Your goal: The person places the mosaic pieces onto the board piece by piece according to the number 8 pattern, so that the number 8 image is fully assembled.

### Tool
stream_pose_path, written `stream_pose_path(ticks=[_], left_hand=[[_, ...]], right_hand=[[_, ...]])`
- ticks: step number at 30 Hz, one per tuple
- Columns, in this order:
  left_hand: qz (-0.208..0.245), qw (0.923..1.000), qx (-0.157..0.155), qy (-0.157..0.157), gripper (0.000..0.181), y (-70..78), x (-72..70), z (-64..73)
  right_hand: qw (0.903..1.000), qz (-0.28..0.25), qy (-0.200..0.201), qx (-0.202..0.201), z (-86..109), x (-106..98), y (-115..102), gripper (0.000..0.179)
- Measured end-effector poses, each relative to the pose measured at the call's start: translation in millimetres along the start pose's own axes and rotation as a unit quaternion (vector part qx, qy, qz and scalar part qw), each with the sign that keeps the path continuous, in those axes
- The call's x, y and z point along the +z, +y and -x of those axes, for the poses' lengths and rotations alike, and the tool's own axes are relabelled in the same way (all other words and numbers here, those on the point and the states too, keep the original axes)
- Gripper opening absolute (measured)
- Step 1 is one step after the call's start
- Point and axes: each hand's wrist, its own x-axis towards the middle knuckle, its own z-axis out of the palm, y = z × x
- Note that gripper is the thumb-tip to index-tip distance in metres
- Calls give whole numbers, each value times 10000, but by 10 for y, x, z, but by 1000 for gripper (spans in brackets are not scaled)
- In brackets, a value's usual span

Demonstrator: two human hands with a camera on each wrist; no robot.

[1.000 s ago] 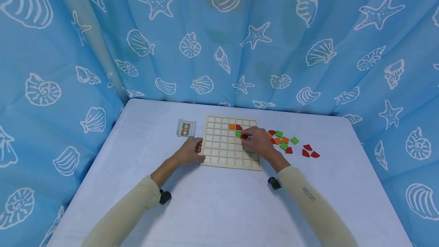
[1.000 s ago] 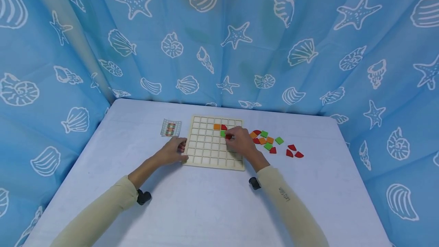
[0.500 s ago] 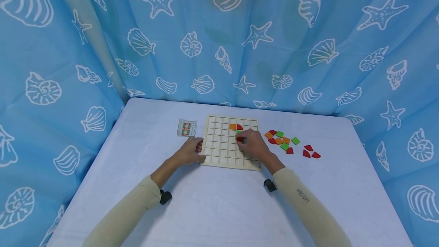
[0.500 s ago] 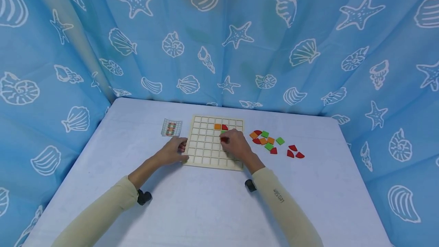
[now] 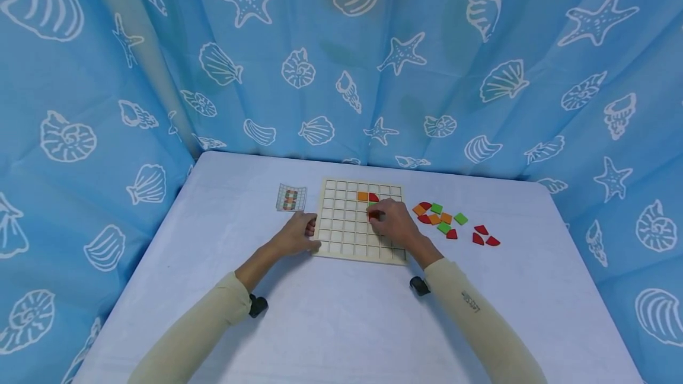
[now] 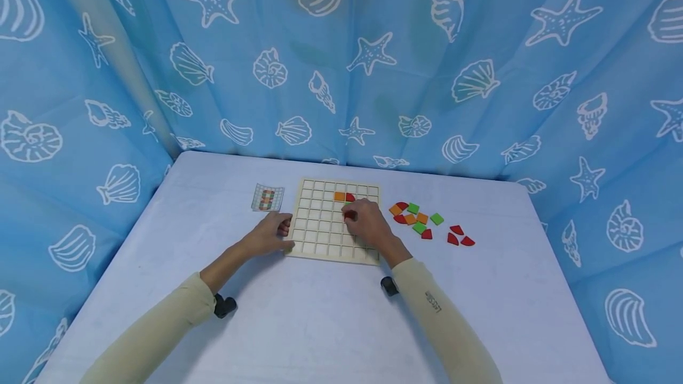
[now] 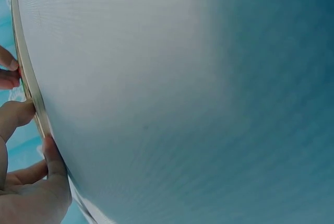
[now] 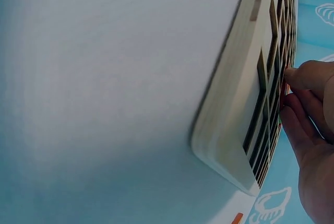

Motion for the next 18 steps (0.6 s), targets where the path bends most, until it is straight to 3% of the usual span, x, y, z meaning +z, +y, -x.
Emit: stream_pose_path(ticks=[8,18], left_hand=[[-12,10000,-40,20,71,18,-2,-4],[145,9999,39,20,63,-16,15,-3]], right_hand=[[9999,-65,-25,131,1,-31,34,28],[9959,-241,201,848,125,-309,297,29]])
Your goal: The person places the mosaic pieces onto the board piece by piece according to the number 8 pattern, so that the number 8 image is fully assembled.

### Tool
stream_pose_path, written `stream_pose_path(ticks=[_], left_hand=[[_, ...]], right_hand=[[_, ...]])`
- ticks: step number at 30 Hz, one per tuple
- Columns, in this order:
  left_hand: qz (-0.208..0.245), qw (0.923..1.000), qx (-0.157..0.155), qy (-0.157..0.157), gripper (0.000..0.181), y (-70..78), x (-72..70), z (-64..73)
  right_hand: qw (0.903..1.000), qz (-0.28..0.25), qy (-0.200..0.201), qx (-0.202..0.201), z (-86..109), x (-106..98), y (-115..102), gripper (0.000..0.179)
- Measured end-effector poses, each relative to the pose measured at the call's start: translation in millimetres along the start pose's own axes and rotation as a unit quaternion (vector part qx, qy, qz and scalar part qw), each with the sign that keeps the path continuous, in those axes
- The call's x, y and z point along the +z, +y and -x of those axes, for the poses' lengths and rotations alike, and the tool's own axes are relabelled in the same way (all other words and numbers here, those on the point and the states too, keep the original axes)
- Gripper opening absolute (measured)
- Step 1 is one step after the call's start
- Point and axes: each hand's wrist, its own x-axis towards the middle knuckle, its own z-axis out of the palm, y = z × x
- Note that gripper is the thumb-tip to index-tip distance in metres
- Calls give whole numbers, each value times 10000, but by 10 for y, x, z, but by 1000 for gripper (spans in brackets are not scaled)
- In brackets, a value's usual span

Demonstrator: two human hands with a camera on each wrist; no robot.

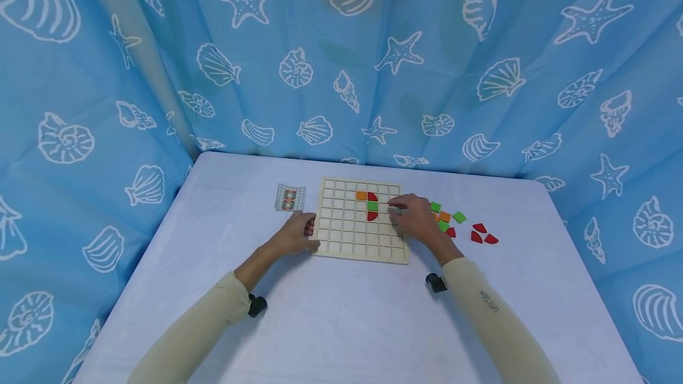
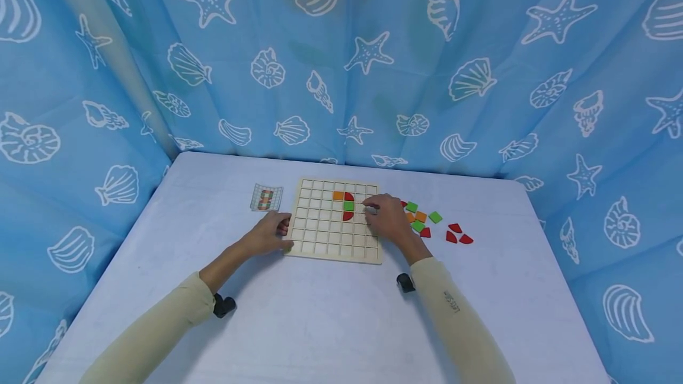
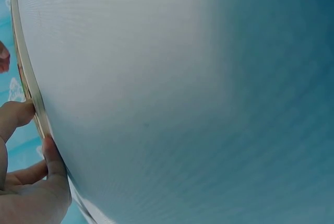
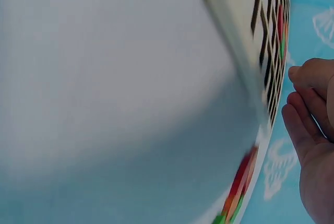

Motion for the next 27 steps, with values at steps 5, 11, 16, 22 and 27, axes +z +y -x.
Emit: stream_pose_path(ticks=[5,11,16,22,27], left_hand=[[-2,10000,16,8,63,1,-2,-6],[-72,10000,7,1,65,-5,-4,0],[-54,10000,44,-7,62,-20,-14,6],[-18,9999,139,-2,58,-21,-19,2],[-40,9999,100,-29,60,3,-16,9]], right_hand=[[9989,150,246,357,61,-191,266,30],[9953,300,270,884,181,-400,600,38],[9949,345,255,915,258,-509,775,34],[9950,345,357,870,292,-547,833,33],[9940,336,182,1027,292,-558,843,36]])
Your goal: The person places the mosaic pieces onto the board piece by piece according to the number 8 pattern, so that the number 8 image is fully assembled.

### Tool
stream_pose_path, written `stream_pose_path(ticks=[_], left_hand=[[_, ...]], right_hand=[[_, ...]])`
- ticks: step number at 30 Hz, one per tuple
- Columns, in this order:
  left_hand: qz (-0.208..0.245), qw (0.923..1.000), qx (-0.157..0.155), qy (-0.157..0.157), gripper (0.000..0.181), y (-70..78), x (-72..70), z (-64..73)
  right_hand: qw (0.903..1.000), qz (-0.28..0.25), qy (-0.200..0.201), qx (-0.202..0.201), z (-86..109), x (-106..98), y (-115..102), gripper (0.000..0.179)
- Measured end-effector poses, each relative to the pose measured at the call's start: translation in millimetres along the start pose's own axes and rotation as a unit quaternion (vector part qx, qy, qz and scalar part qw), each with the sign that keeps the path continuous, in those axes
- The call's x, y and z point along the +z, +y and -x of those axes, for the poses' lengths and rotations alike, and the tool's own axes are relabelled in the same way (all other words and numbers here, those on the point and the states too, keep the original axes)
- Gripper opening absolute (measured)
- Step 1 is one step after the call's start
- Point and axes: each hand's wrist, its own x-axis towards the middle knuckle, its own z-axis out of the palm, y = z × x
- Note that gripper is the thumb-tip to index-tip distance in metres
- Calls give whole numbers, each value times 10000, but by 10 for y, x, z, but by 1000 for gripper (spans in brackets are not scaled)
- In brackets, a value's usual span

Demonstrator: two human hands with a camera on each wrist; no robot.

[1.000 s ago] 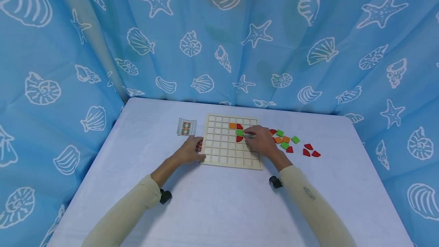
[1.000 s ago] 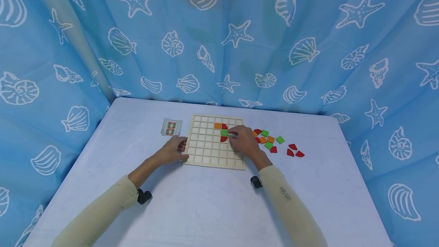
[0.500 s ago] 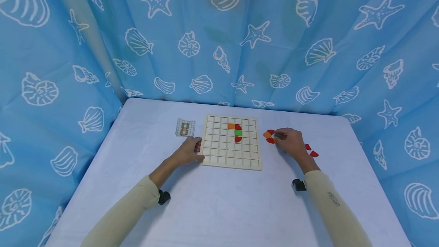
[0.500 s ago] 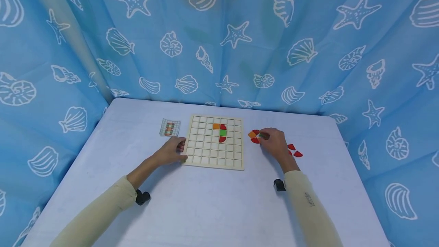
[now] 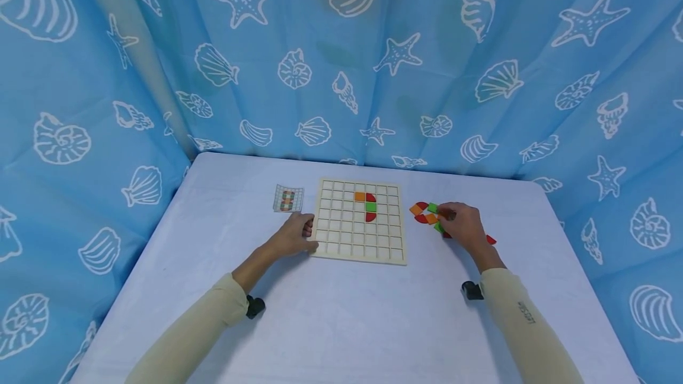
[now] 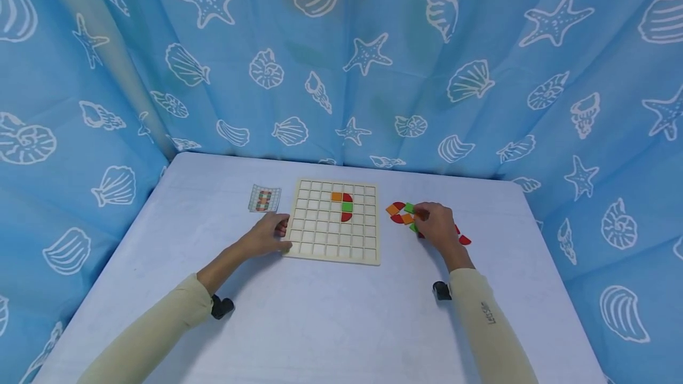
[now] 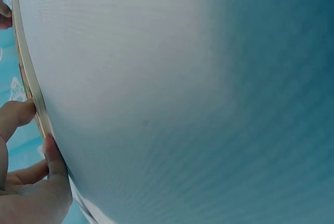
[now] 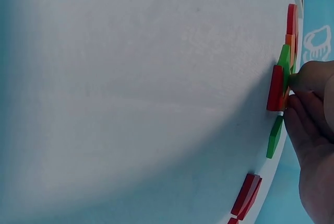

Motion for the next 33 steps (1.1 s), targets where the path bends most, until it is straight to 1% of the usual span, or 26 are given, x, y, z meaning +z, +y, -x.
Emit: stream_pose_path(ticks=[5,11,18,20,23,25,28,33], left_hand=[[14,10000,-70,23,63,33,2,19],[42,10000,-53,7,62,14,6,14],[96,9999,-56,-14,63,0,-3,-12],[90,10000,-23,-23,62,-1,-8,-19],[93,9999,81,-36,56,-8,-9,-28],[113,9998,144,-47,53,-10,-7,-30],[83,9999,98,-60,55,-23,1,-32],[125,9999,93,-49,55,-23,4,-18]], right_hand=[[9998,133,-164,-9,-15,0,8,36],[9996,228,-172,41,-15,-24,32,38],[9988,317,-373,94,-25,-67,29,42],[9985,353,-424,65,-32,-78,19,42],[9984,387,-416,18,-39,-96,-2,42],[9985,384,-383,-16,-43,-104,-22,40],[9989,308,-344,-34,-53,-94,-75,41],[9995,99,-300,-43,-79,-17,-240,44]])
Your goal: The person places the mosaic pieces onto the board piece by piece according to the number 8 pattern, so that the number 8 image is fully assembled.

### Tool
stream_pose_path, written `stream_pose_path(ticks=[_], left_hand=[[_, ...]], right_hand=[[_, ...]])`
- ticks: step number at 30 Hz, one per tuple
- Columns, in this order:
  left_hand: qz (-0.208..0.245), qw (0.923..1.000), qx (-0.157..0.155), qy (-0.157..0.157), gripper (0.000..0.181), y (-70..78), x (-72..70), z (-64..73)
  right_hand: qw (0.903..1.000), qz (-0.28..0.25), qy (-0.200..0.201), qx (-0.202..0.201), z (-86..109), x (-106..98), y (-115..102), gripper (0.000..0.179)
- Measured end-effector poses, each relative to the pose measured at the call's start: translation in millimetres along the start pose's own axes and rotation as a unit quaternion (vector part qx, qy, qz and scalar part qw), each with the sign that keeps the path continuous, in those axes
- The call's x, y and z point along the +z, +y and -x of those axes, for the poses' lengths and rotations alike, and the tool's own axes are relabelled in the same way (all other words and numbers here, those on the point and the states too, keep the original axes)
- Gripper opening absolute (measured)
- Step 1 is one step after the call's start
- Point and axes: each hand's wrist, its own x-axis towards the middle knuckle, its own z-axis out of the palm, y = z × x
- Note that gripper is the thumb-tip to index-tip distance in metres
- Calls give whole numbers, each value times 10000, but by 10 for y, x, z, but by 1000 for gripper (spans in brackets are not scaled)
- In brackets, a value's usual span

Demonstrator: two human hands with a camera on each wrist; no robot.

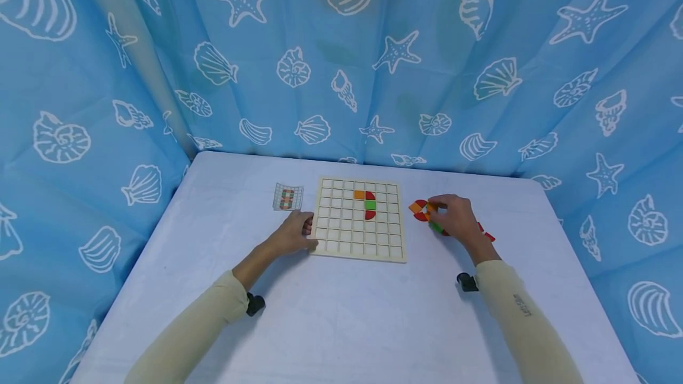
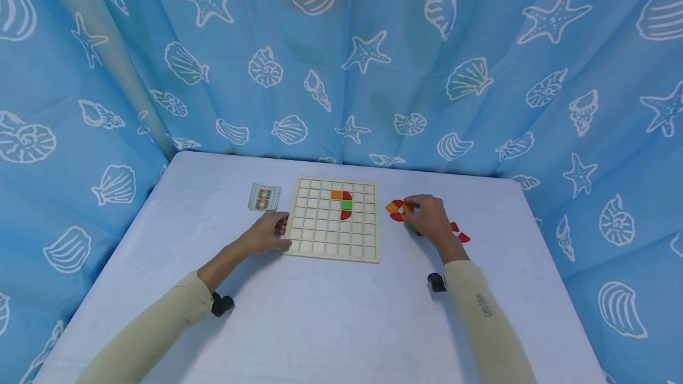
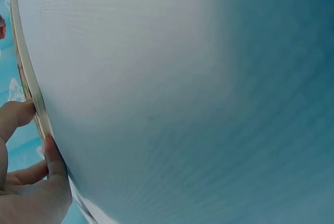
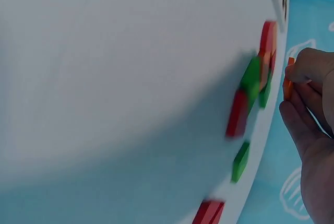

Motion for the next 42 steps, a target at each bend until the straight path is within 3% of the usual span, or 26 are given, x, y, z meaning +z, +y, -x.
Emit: stream_pose_path(ticks=[3,9,21,27,34,42], left_hand=[[-21,10000,71,-13,48,-3,-6,8],[-14,9997,257,-51,34,-42,1,5],[-164,9999,9,24,52,-23,12,36],[-75,10000,37,47,55,1,3,49],[-118,9999,-42,66,61,17,1,38],[-131,9999,-44,43,56,29,-6,19]], right_hand=[[9999,-108,63,-84,-23,78,-121,42],[9963,-261,350,-741,-27,256,-372,34],[9928,-407,68,-1126,-53,570,-767,36],[9911,-365,-45,-1277,-70,686,-955,36],[9835,-374,-85,-1767,-99,802,-1088,33],[9854,-232,-325,-1655,-92,858,-1187,36]])
